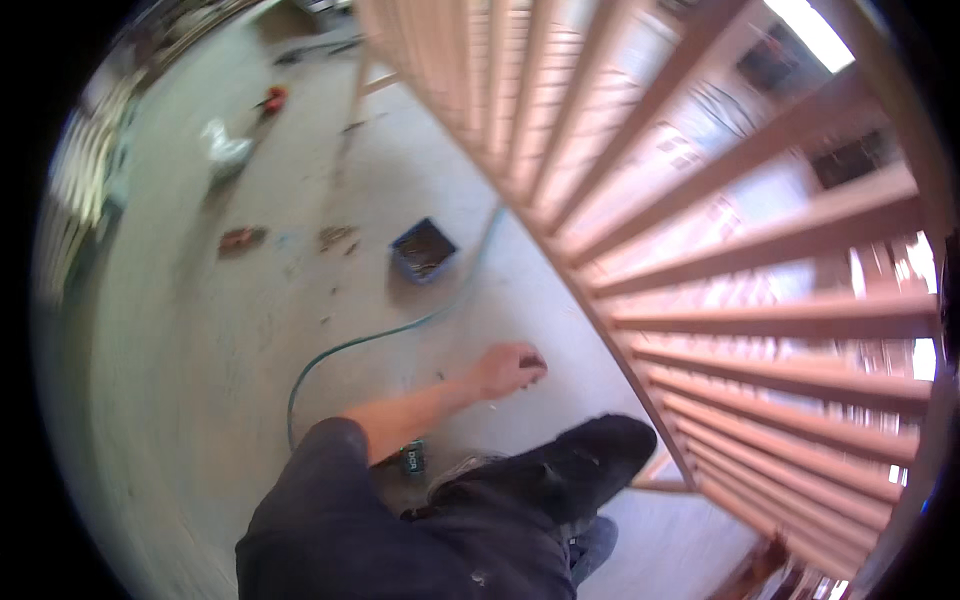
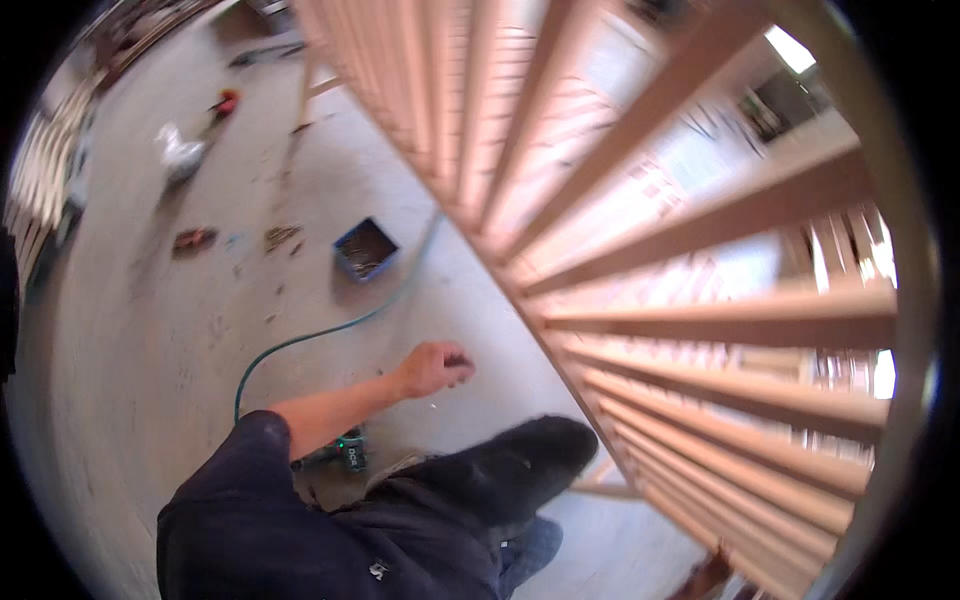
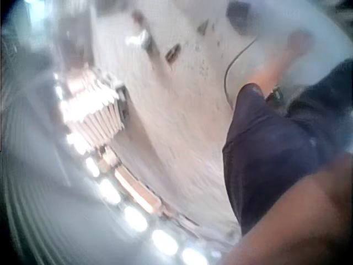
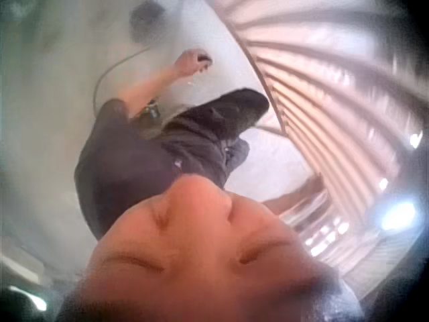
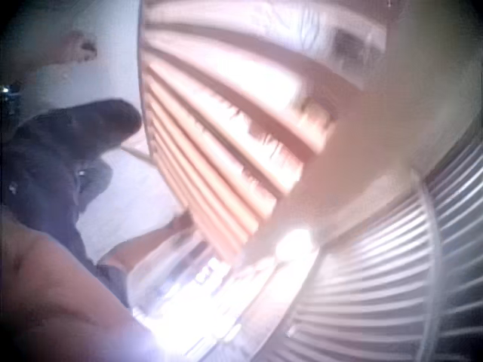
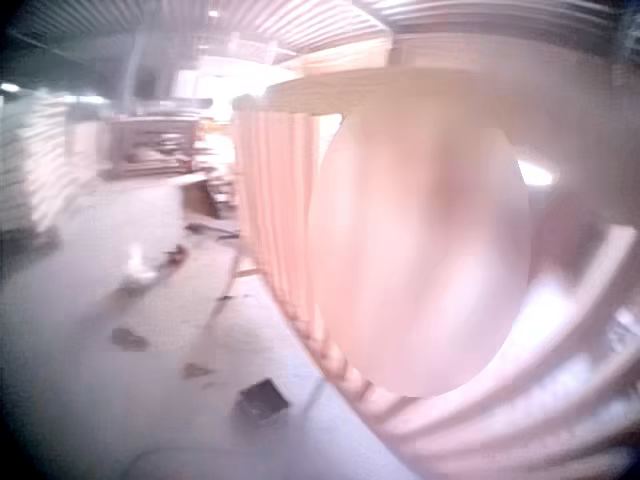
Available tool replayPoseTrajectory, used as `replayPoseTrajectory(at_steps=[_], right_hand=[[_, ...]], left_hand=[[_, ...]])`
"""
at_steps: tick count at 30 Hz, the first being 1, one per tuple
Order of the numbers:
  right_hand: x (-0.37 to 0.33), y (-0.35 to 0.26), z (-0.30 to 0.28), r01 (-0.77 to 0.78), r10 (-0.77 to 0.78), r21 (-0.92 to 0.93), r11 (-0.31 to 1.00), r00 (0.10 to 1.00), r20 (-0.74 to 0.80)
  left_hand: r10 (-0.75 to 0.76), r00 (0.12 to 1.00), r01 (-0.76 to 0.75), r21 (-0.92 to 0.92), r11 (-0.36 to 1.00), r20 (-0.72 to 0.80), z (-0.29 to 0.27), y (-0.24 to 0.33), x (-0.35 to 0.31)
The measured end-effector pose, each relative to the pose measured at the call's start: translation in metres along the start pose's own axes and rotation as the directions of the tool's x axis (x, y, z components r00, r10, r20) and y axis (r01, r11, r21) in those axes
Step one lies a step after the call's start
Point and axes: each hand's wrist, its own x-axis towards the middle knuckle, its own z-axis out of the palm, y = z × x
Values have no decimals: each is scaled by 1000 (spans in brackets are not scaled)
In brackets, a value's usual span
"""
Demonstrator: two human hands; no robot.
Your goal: The person assembles a wooden chair by attaching the backrest slats to the frame. They use a cordless drill to drive screws and a pneumatic nail gun to secure joints, working while sitting on the floor in a workshop.
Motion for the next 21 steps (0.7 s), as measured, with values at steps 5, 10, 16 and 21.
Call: replayPoseTrajectory(at_steps=[5,10,16,21], right_hand=[[27,-2,-3,143,-165,227,963,983,78],[31,22,11,-63,-12,542,838,991,134],[19,7,14,-115,77,644,757,993,87],[16,4,19,-121,129,743,658,991,47]], left_hand=[[248,836,13,-468,884,490,104,125,-43],[472,683,-97,-572,815,558,220,202,-58],[339,776,374,-821,430,531,337,232,-59],[325,787,443,-847,295,525,364,238,-49]])
